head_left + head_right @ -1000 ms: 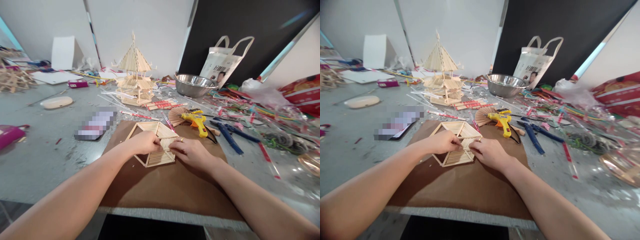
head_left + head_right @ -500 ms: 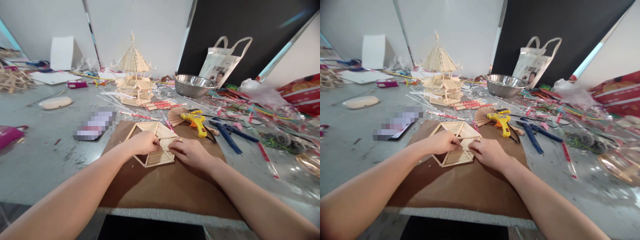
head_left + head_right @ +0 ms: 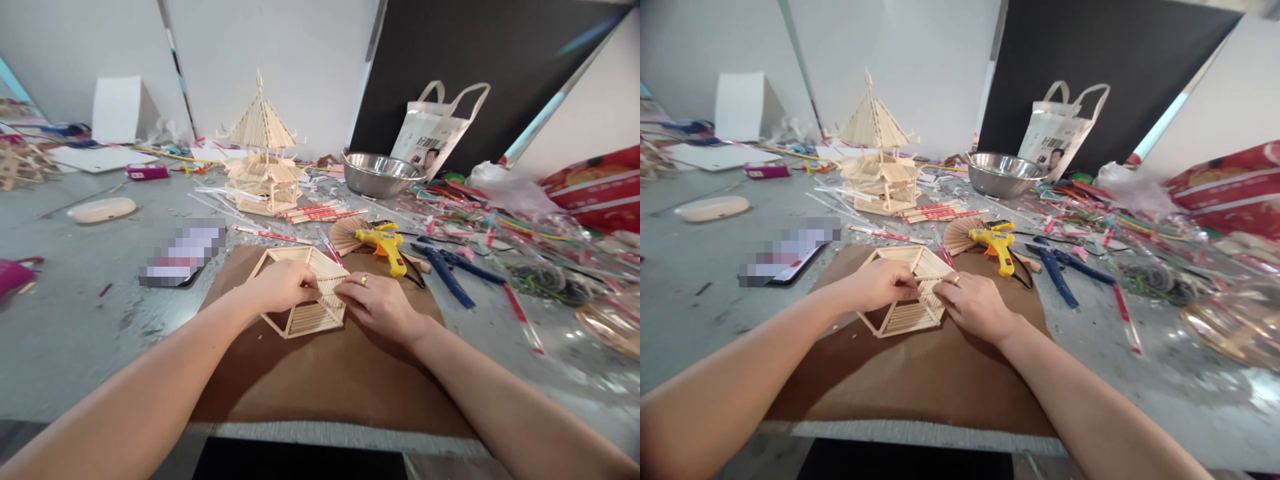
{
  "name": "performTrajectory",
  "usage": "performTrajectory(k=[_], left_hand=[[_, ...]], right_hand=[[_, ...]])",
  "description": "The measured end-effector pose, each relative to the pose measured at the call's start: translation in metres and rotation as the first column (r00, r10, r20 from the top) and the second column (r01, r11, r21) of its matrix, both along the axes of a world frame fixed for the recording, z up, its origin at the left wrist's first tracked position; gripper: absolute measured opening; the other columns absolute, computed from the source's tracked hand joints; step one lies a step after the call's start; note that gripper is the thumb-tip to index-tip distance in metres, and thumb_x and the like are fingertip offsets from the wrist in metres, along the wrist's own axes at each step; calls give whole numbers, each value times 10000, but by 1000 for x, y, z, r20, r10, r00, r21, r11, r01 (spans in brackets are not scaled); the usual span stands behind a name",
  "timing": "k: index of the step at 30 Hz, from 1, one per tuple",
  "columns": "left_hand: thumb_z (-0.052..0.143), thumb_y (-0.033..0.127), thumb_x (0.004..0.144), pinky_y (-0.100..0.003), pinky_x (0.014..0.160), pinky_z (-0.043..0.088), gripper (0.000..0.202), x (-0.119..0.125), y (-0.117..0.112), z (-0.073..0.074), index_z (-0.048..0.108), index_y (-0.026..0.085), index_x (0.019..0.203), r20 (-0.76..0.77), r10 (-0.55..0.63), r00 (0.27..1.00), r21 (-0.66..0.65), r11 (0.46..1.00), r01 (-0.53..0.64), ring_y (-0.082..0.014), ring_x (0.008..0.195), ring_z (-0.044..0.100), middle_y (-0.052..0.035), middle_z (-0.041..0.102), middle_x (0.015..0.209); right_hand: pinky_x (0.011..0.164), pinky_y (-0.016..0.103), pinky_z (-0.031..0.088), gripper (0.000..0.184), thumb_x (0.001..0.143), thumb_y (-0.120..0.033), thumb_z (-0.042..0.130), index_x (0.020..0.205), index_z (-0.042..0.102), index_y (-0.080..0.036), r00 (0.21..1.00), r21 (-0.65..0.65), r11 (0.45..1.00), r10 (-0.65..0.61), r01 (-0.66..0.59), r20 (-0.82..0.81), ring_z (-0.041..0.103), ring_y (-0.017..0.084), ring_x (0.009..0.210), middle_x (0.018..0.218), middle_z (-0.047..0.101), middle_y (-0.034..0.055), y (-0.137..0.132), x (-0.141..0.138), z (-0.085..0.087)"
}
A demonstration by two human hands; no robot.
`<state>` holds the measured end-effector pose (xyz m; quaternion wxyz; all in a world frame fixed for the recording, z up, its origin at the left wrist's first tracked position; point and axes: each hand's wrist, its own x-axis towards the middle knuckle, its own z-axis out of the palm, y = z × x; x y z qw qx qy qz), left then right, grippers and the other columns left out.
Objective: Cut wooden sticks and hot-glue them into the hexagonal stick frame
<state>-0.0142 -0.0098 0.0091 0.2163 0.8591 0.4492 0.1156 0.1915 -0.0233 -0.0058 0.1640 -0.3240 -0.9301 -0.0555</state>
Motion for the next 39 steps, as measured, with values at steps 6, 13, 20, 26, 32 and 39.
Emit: performTrajectory(k=[6,13,20,26,32,39], left_hand=[[413,336,764,-227,543,309,218,4,-7,2,577,196,740,-13,48,999,40,998,-48,-138,627,519,-13,618,695],[375,308,778,-244,553,305,198,3,-5,0,513,181,715,-5,114,993,121,986,-113,-150,634,498,-29,585,697],[375,307,777,-216,520,296,193,-4,3,0,472,170,681,224,231,947,117,958,-262,-108,554,432,17,493,594],[428,351,747,-192,472,275,216,-1,4,-4,466,158,656,446,323,835,-80,943,-322,-75,490,355,45,417,536],[455,349,729,-172,418,231,215,2,2,-4,412,160,636,612,415,673,-349,906,-241,-45,422,274,72,325,482],[456,342,745,-178,412,218,221,2,3,-2,410,157,635,708,391,588,-294,920,-259,-41,413,267,76,311,475]], right_hand=[[690,249,399,216,824,-237,399,925,576,-168,996,33,999,2,1,-91,544,135,796,893,615,63,0,0,2],[785,282,392,198,797,-270,431,913,578,-204,963,111,984,-108,139,-248,530,158,882,893,617,49,12,11,10],[646,387,390,291,772,-361,390,839,614,-188,410,-29,425,-888,905,-207,540,260,794,836,597,142,48,102,43],[603,423,396,382,635,-432,527,874,623,-149,248,-208,182,-900,961,359,549,337,826,948,578,197,64,131,28],[577,404,398,315,632,-311,494,834,626,-109,202,-256,148,-959,955,199,557,348,814,888,583,219,67,131,17],[589,418,346,440,717,-408,369,981,527,-94,105,-259,145,-981,955,-163,528,332,809,891,550,259,61,144,25]])
